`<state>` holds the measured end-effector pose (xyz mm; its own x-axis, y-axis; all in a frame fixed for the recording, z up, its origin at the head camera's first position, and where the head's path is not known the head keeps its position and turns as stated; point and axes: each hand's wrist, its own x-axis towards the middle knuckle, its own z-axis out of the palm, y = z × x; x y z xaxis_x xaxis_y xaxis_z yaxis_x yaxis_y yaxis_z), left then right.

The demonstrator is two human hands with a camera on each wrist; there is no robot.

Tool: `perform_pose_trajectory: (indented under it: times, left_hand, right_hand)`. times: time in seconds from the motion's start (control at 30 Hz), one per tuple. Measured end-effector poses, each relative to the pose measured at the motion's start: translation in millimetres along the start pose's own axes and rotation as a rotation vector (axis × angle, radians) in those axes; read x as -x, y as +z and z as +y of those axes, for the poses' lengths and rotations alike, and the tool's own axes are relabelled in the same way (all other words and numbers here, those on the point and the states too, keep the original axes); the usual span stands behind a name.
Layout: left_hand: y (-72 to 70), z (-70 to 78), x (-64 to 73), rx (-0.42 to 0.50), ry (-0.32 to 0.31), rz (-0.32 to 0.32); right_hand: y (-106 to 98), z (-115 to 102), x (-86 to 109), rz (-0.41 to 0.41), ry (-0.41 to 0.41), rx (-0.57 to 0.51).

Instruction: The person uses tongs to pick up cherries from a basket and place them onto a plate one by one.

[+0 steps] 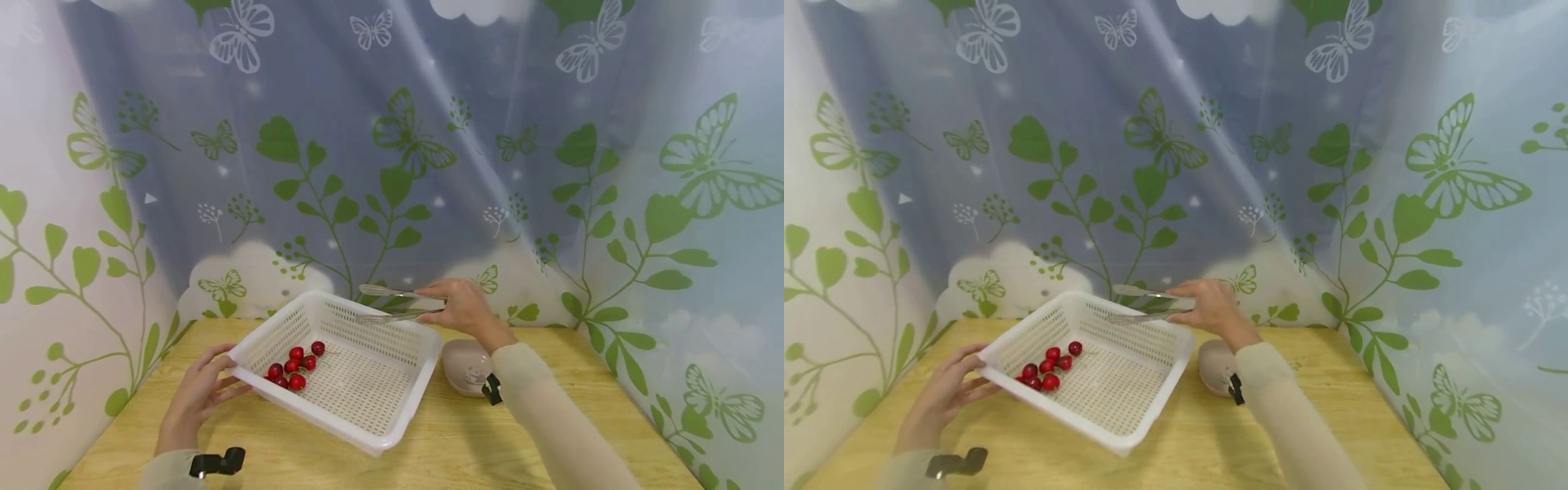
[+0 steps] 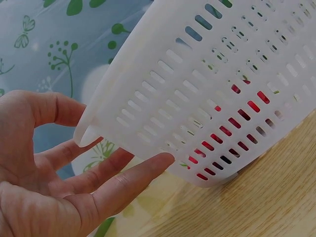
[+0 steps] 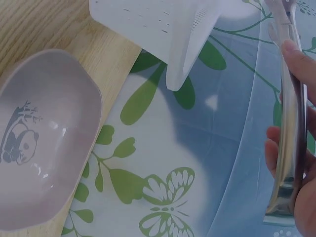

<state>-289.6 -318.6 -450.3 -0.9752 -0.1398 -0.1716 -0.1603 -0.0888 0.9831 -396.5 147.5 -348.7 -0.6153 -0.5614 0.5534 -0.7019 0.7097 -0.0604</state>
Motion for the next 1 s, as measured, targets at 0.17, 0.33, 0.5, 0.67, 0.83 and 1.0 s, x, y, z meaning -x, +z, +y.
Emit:
perform_pose_trajectory:
  times: [0.17, 0.33, 0.5, 0.67, 0.83, 1.0]
  left_hand:
    - [0.9, 0.1, 1.1, -0.015, 0.003, 0.008]
    - [0.2, -0.5, 1.3, -0.018, 0.008, 0.007]
    - [-0.4, -0.9, 0.7, -0.006, 0.011, -0.001]
    - [-0.6, -0.6, 0.3, -0.003, 0.017, -0.003]
    - [-0.5, -0.8, 0.4, -0.015, 0.017, 0.002]
    - [-1.1, -1.2, 0.4, -0.013, 0.017, 0.004]
  right_hand:
    - [3.6, -2.4, -1.9, -0.014, 0.017, -0.005]
    - [4.0, -7.3, -6.7, -0.047, 0.014, -0.004]
    - [6.1, -13.1, -14.8, -0.081, 0.0, 0.04]
    - [11.0, -20.6, -22.7, -0.088, 0.007, 0.053]
    - [17.1, -29.2, -28.5, -0.088, 0.024, 0.057]
    - [21.3, -37.4, -34.4, -0.121, 0.061, 0.055]
